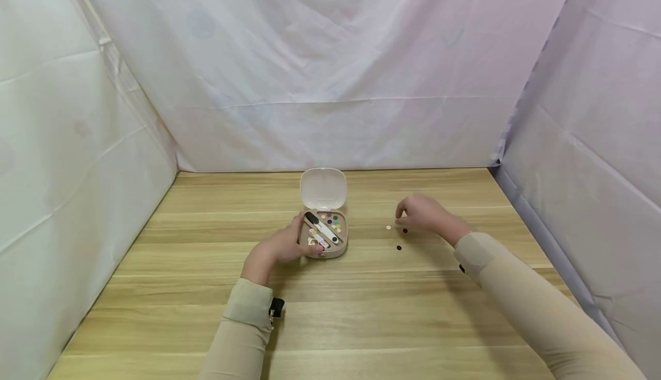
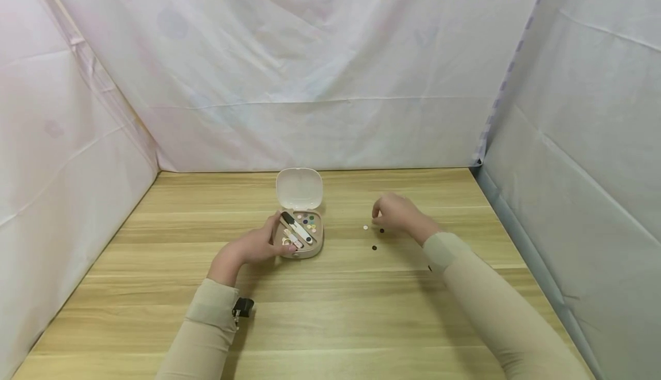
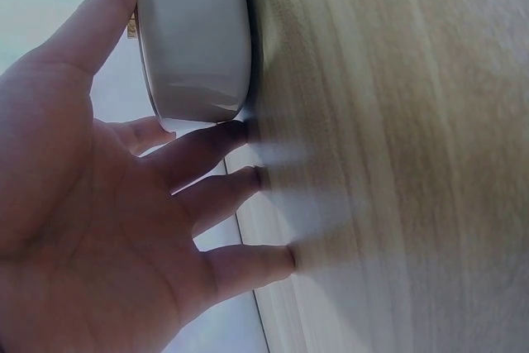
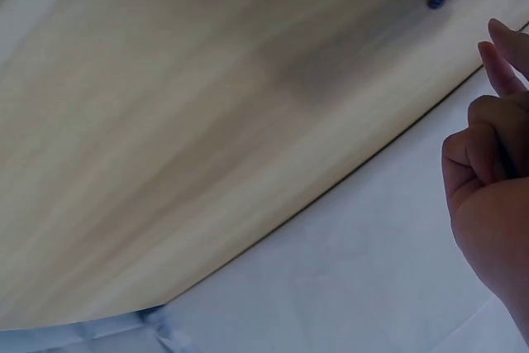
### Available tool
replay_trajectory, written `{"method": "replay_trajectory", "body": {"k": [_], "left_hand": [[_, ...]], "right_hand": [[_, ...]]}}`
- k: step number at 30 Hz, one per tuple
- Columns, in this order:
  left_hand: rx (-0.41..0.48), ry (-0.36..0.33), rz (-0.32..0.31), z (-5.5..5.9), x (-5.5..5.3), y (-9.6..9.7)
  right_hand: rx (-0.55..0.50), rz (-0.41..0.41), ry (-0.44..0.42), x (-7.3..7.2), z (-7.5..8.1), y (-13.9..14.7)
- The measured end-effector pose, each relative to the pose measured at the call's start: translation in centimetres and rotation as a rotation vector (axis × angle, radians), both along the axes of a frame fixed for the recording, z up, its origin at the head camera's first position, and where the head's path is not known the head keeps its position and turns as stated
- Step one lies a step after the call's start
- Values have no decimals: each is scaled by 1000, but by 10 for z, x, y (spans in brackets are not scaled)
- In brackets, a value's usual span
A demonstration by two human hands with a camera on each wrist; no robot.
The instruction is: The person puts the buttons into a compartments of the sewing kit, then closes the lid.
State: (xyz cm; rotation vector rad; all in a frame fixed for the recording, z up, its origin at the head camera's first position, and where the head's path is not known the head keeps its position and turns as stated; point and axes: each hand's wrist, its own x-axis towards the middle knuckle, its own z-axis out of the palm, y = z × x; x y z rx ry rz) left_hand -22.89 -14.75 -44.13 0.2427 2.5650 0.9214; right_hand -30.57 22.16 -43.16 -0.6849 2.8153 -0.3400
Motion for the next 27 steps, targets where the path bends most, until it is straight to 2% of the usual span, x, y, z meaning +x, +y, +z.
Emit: {"method": "replay_trajectory", "body": {"k": [7,19,23,27], "left_hand": [[10,7,-2,0,-1,0],[2,15,-10,4,2,3],[1,13,-3,5,3,3],[0,9,3,4,3,2]], "right_hand": [[-18,-25,-80,1,-14,17],[-28,-67,-96,5,-21,24],[-64,-49,-105,4,-16,20],[-130,-27,-107,0,-3,3]]}}
